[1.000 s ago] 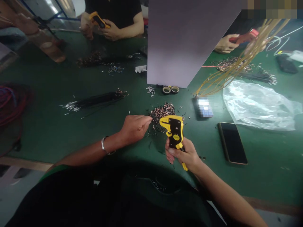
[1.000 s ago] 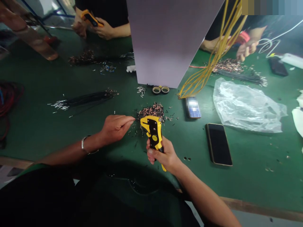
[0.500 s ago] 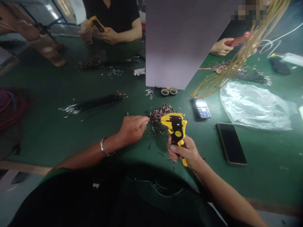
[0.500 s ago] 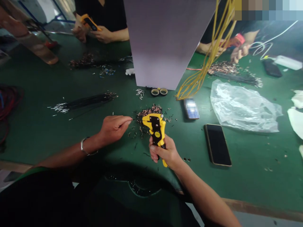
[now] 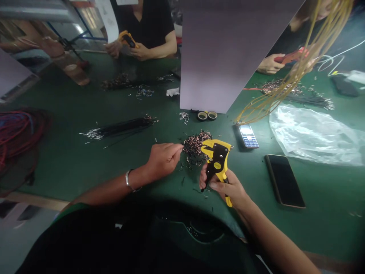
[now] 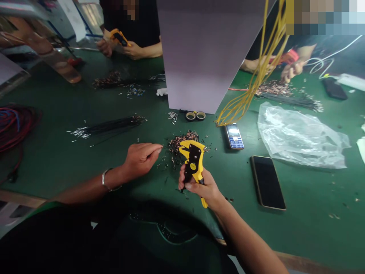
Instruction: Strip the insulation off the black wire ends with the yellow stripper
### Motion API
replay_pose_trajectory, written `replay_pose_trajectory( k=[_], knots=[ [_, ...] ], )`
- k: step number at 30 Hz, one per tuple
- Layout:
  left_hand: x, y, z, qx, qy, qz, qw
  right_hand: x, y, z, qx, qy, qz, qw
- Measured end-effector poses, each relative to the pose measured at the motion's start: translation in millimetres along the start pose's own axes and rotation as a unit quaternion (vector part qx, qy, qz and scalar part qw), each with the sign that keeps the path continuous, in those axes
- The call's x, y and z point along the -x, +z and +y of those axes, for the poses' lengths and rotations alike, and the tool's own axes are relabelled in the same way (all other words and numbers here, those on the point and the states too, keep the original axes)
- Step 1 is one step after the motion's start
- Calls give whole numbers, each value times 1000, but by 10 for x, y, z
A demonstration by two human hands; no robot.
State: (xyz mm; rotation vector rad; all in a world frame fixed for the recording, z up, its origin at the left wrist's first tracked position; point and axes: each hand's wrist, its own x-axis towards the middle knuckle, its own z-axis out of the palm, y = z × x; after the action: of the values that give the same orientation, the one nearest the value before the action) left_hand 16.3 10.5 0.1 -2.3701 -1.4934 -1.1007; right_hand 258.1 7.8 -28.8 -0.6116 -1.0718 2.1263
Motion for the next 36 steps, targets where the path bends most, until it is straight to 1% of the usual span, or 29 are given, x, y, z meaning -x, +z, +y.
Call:
replay_pose_trajectory(
  k=[6,11,17,27,30,34,36],
  knots=[
    [16,-12,20,-8,25,18,999,-12,-19,12,10,9,-2,1000],
    [19,-19,27,-43,57,26,997,1,16,-46,21,13,-18,1000],
    [34,-25,22,-70,84,41,993,13,62,-82,5,13,-29,999],
    [61,-12,109,-26,67,40,997,26,68,-14,-2,11,-71,997],
    [55,-21,123,-24,66,37,997,25,58,2,2,9,-73,997],
    [42,-26,131,7,52,58,997,25,55,-4,1,13,-71,997],
    [40,-26,134,11,56,58,997,25,58,-6,-5,16,-71,997]
  ],
)
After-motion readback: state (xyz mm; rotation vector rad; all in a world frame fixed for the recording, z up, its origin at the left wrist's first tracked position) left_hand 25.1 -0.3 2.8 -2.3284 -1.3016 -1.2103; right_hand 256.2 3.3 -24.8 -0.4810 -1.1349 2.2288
